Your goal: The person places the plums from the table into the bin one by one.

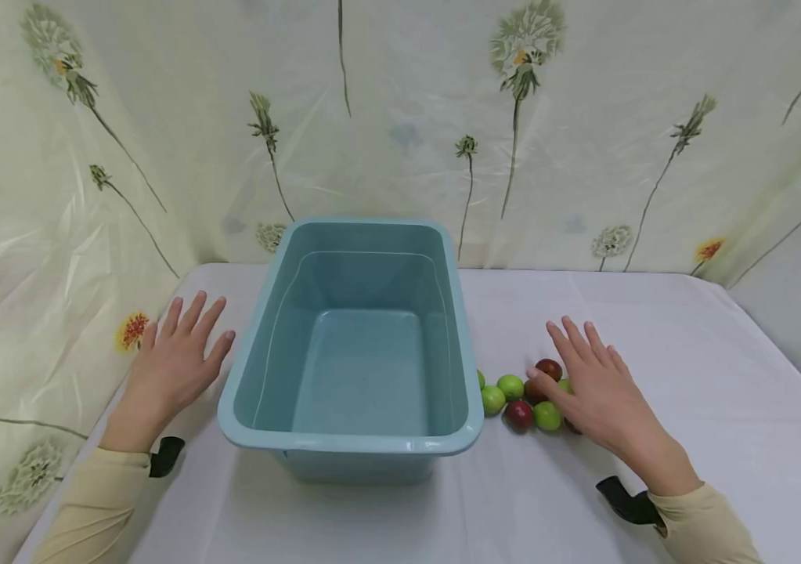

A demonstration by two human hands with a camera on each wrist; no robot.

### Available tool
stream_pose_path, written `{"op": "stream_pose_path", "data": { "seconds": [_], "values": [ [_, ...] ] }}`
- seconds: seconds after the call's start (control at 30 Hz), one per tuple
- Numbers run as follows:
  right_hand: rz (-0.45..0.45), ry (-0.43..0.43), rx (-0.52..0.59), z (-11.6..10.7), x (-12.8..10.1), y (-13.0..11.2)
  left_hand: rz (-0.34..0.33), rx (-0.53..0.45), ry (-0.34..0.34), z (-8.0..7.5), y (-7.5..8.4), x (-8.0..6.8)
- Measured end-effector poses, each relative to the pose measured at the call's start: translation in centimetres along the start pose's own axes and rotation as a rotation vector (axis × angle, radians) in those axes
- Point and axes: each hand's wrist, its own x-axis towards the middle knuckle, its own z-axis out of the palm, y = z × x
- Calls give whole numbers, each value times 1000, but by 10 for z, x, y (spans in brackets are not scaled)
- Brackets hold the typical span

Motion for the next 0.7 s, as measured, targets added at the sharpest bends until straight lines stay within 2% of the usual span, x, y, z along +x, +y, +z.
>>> {"op": "stream_pose_path", "data": {
  "seconds": [0.17,0.53,0.7],
  "values": [
    [-33,70,23,-3,-4,7,42,-47,59,-5,0,3],
    [-169,244,124,-4,-8,23,102,-188,229,-14,3,9],
    [-186,287,187,-5,-12,30,87,-304,233,-20,6,10]
  ]
}}
